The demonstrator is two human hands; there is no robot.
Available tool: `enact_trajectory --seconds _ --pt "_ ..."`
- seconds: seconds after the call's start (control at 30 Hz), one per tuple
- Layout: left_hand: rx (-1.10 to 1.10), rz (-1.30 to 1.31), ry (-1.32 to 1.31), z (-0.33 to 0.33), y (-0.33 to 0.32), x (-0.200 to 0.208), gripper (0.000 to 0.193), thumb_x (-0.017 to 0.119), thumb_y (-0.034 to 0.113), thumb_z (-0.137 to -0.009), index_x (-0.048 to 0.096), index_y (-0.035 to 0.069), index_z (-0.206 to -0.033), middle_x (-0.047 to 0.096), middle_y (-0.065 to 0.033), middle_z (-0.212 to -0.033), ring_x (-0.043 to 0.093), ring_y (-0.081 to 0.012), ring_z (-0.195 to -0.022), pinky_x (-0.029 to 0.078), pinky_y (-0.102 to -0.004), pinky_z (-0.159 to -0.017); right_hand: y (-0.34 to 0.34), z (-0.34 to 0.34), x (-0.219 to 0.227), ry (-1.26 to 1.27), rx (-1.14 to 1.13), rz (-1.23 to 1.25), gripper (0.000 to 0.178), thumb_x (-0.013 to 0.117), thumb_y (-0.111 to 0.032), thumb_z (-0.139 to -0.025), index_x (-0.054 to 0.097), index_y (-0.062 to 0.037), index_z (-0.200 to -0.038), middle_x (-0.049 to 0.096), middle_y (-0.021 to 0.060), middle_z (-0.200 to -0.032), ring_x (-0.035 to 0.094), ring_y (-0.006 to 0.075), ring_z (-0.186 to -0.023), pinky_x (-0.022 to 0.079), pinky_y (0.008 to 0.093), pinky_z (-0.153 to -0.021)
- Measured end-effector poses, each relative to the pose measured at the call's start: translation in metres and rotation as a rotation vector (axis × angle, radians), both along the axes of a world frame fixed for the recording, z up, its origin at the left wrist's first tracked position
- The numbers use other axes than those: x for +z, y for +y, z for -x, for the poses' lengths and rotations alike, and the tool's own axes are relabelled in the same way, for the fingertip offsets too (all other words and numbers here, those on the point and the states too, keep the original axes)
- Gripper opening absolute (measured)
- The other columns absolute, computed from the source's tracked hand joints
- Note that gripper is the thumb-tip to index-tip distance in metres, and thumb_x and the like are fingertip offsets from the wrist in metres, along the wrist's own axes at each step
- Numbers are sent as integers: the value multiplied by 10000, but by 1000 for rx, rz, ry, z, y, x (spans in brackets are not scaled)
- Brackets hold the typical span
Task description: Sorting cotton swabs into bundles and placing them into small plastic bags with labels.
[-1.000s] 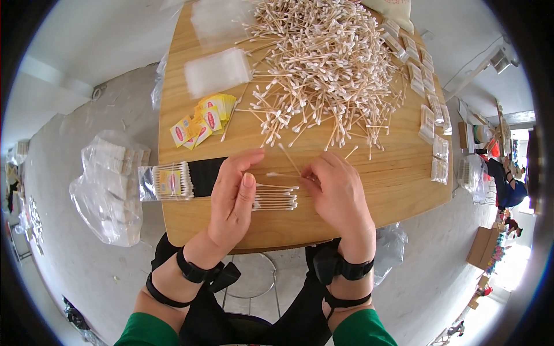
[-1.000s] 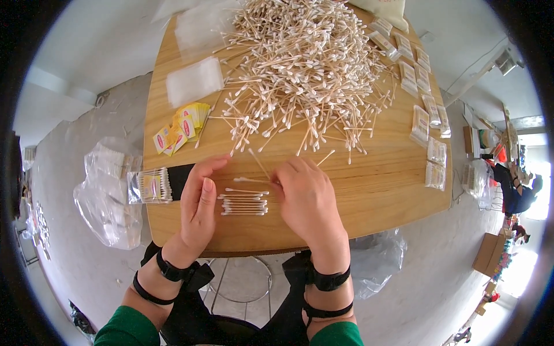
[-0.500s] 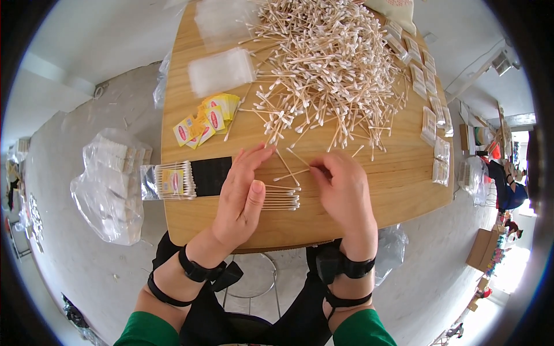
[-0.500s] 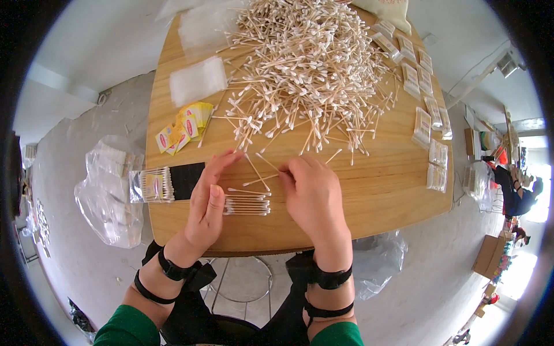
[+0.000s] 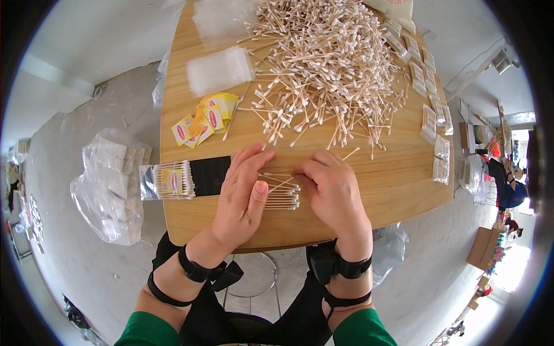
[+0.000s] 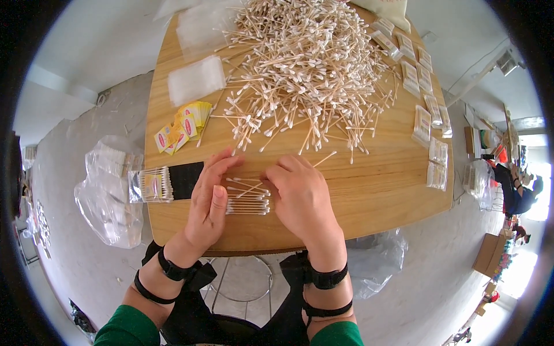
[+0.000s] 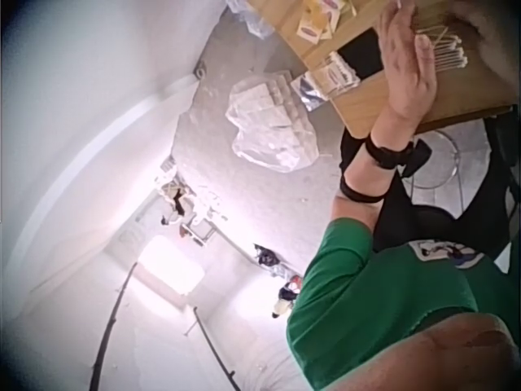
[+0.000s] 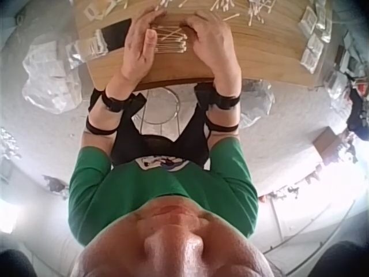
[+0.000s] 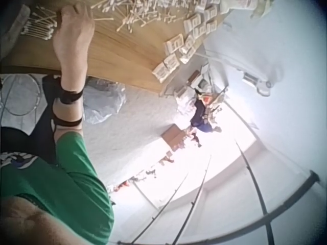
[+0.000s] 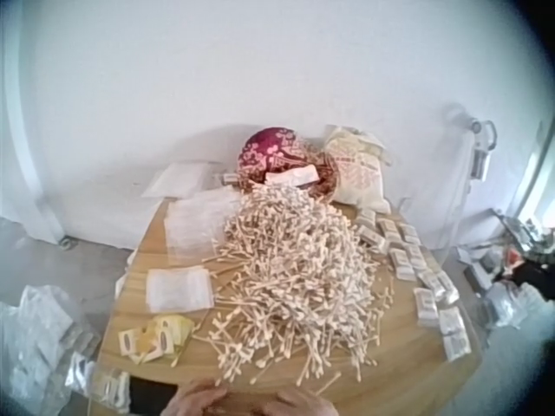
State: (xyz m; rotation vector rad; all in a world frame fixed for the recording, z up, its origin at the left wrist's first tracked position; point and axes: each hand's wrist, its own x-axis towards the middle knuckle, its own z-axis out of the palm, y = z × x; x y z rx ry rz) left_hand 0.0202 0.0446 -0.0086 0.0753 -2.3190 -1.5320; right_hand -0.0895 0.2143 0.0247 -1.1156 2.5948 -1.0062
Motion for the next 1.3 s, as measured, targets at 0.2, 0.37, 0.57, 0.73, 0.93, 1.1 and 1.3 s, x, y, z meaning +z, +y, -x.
enact_trajectory --seconds 0.2,0.37,0.57,0.73,0.93,1.1,1.3 --pt "8 185 -22 1 0 7 458 362 321 -1128 557 -45 -1320 656 -197 -1167 594 -370 -1204 345 -520 -1178 5 6 0 2 -46 -7 119 744 -29 -807 708 -58 -916 627 90 -907 628 320 -916 521 441 -764" --pt "39 193 4 2 2 5 444 381 317 -1119 565 -46 -1298 643 -183 -1080 609 -364 -1098 348 -519 -1177 5 5 3 33 -2 -57 111 743 -21 -806 696 -54 -901 617 89 -922 622 321 -926 519 440 -777" --pt "50 229 28 3 3 6 406 460 288 -1095 559 -63 -1273 599 -189 -970 585 -392 -1060 404 -528 -1098 16 12 6 45 -95 -56 89 742 -31 -810 681 -45 -873 619 96 -894 621 326 -911 515 444 -774" --pt "137 66 -71 -2 5 10 371 472 258 -1093 554 -52 -1281 593 -199 -1084 576 -394 -1114 417 -479 -1065 4 3 1 66 -127 -75 77 735 -32 -816 695 -42 -881 633 103 -881 627 330 -904 521 443 -769" --pt "87 115 3 -1 1 7 366 454 255 -1107 548 -51 -1285 600 -229 -1264 544 -421 -1233 421 -475 -1066 -5 -2 -5 4 -50 32 85 731 -19 -813 715 -45 -893 630 106 -885 629 335 -899 529 446 -763" --pt "72 125 -9 -1 2 4 366 449 265 -1110 568 -46 -1263 636 -202 -1177 550 -413 -1229 416 -487 -1080 -8 -3 -7 -11 -9 24 124 696 25 -817 715 -48 -916 643 110 -928 628 346 -918 531 453 -769" --pt "23 138 -35 0 0 9 368 447 277 -1111 589 -45 -1219 653 -178 -1081 599 -395 -1115 397 -526 -1117 -23 -3 -3 70 -17 110 298 680 31 -803 734 -79 -1075 657 97 -1016 625 334 -962 534 433 -807"
